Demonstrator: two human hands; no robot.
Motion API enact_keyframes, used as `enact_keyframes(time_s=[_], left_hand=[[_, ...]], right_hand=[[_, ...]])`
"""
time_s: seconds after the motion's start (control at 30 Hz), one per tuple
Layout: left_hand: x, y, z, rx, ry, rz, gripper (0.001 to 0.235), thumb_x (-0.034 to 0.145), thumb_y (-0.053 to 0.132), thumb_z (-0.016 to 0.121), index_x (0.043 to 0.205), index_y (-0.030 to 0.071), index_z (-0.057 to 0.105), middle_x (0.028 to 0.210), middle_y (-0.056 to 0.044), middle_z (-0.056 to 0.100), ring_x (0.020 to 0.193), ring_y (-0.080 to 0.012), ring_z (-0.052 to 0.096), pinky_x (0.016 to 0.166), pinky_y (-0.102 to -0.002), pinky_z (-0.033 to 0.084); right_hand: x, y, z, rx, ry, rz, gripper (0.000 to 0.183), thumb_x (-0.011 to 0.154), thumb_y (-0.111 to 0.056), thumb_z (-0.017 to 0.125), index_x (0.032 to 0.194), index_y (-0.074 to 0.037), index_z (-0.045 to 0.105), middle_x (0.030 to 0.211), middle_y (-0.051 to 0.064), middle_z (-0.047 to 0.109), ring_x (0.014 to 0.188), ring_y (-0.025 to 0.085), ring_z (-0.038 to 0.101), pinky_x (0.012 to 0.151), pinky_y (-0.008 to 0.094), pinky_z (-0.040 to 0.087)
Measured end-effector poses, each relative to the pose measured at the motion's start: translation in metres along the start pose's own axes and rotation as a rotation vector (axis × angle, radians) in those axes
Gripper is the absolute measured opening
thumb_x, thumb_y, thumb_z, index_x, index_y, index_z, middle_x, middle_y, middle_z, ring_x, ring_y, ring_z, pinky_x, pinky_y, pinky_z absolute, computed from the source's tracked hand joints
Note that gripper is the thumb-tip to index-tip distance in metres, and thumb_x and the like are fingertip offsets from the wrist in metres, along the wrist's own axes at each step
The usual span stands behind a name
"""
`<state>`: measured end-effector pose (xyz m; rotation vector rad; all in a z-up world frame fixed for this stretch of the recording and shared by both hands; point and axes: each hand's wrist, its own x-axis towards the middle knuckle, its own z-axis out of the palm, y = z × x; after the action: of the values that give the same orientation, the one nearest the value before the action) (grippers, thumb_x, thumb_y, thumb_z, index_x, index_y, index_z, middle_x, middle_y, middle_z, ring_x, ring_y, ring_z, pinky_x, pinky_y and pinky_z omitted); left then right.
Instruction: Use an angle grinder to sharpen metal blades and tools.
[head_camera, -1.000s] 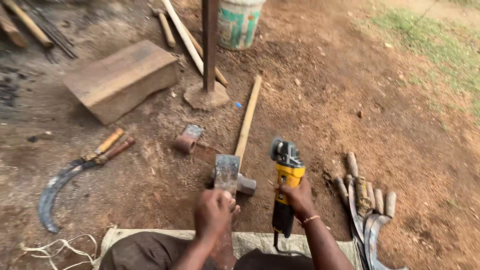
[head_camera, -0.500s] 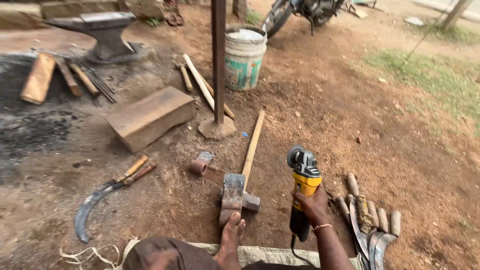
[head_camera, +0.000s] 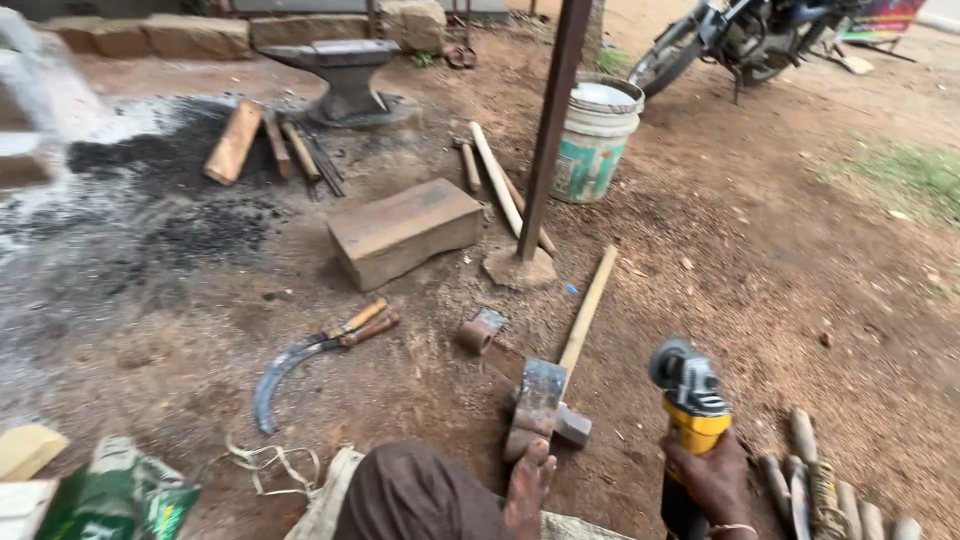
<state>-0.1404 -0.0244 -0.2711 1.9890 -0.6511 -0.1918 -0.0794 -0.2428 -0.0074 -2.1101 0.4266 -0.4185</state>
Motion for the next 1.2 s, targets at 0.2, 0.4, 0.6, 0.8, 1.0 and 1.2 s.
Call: enact_keyframes(time_s=[0.2, 0.4, 0.6, 0.8, 1.0, 1.2], left_hand=[[0.078, 0.113, -0.077, -0.308, -0.324, -0.067, 0.066, 0.091, 0.055, 0.08, 0.109, -0.007, 0.077, 0.108, -0.014, 0.079, 0.096, -0.0161, 0.072, 0.082, -0.029, 0.059], [0.122, 0.17, -0.145, -0.711, -0.152, -0.276, 0.089, 0.077, 0.06, 0.08, 0.142, 0.008, 0.05, 0.132, -0.007, 0.059, 0.122, -0.0161, 0.056, 0.105, -0.035, 0.046], [0.14, 0.144, -0.117, -1.221, 0.102, -0.289, 0.074, 0.08, 0.048, 0.082, 0.135, 0.005, 0.059, 0.126, -0.006, 0.068, 0.12, -0.0181, 0.062, 0.104, -0.035, 0.049], [0.148, 0.113, -0.094, -1.3, 0.094, -0.405, 0.07, 0.082, 0.05, 0.079, 0.135, 0.008, 0.059, 0.127, -0.002, 0.068, 0.119, -0.0147, 0.062, 0.101, -0.031, 0.049], [0.15, 0.102, -0.115, -1.213, 0.027, -0.583, 0.075, 0.083, 0.06, 0.071, 0.135, 0.008, 0.059, 0.118, -0.006, 0.066, 0.105, -0.0195, 0.062, 0.086, -0.036, 0.054], [0.151, 0.113, -0.115, -1.217, 0.023, -0.565, 0.077, 0.081, 0.06, 0.073, 0.136, 0.009, 0.057, 0.122, -0.005, 0.066, 0.109, -0.0163, 0.064, 0.089, -0.034, 0.057]], right_hand=[[-0.006, -0.04, 0.007, -0.224, -0.062, 0.003, 0.073, 0.066, -0.033, 0.086, 0.129, -0.008, 0.06, 0.112, 0.015, 0.075, 0.101, 0.029, 0.074, 0.087, 0.044, 0.057], [0.0, -0.083, 0.037, -0.186, -0.197, -0.041, 0.068, 0.065, -0.022, 0.086, 0.126, -0.009, 0.059, 0.111, 0.013, 0.074, 0.099, 0.023, 0.074, 0.086, 0.038, 0.06], [0.008, -0.087, 0.059, -0.335, -0.39, -0.113, 0.061, 0.066, -0.017, 0.086, 0.122, -0.009, 0.062, 0.107, 0.013, 0.077, 0.102, 0.025, 0.075, 0.09, 0.039, 0.059], [0.029, -0.065, 0.08, -0.598, -0.518, -0.011, 0.067, 0.067, -0.02, 0.083, 0.128, -0.01, 0.058, 0.106, 0.018, 0.076, 0.103, 0.035, 0.074, 0.092, 0.044, 0.058], [0.041, -0.088, 0.104, -0.721, -0.602, 0.112, 0.064, 0.07, -0.018, 0.083, 0.127, -0.009, 0.055, 0.105, 0.019, 0.076, 0.101, 0.035, 0.075, 0.091, 0.045, 0.06], [0.039, -0.076, 0.094, -0.658, -0.564, 0.083, 0.073, 0.064, -0.013, 0.087, 0.129, -0.007, 0.053, 0.105, 0.02, 0.076, 0.1, 0.034, 0.075, 0.089, 0.045, 0.061]])
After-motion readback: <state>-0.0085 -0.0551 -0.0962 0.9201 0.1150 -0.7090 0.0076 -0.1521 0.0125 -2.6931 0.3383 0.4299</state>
